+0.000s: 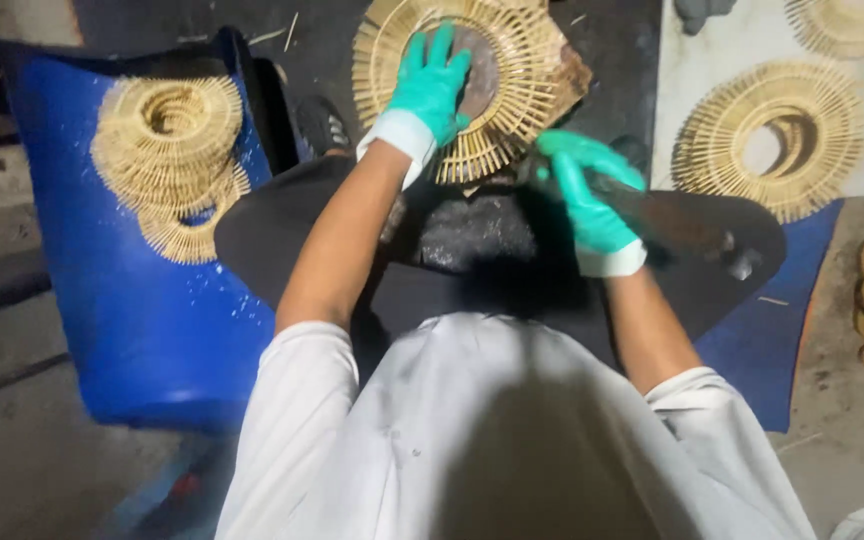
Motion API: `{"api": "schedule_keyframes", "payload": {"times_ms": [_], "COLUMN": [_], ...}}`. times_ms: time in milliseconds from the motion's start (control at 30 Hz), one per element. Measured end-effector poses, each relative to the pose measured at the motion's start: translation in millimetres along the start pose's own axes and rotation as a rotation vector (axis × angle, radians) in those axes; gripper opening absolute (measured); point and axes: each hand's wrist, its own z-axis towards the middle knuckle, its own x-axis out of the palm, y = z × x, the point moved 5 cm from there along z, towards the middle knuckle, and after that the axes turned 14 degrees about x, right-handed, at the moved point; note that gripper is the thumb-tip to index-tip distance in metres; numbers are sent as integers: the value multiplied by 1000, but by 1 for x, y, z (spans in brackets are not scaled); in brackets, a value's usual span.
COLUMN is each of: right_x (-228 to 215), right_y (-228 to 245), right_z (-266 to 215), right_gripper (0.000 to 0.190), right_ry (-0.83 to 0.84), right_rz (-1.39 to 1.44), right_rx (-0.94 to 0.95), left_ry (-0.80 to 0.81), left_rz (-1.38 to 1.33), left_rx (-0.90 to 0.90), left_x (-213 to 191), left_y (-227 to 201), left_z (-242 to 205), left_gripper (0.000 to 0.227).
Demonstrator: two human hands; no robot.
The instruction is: Smoothing and adjusting bamboo slats on circular furniture components using a metal tool.
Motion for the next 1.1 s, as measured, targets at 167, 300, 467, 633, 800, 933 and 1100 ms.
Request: {"api": "schedule_keyframes", "payload": {"times_ms": [167, 300, 467, 633, 800, 933, 1100], "right_x": [-8, -6, -13, -34, -40, -31, -21], "right_y": [1, 12, 16, 11, 32, -6, -30], "right_z": [-13, -24, -28, -26, -45, -57, -59], "right_gripper": [13, 11, 13, 32, 51, 61, 59], "right_ry": [-25, -34, -55, -188, -171, -47, -60], "right_rz": [-47, -54, -72, 137, 199, 269, 231], "right_rx": [39, -39, -4, 308, 352, 519, 689], "left_ry": [43, 79, -137, -45, -84, -50, -20], "left_rz": [72, 40, -57, -56, 73, 84, 65], "left_rx": [152, 75, 42, -34, -62, -112, -181], "left_x": [12, -4, 24, 30, 28, 19, -1], "left_y": [0, -26, -15, -18, -22, -29, -40], "left_z": [0, -8, -17, -20, -9, -13, -11], "left_gripper": [96, 80, 98, 99, 101, 99, 95]}}
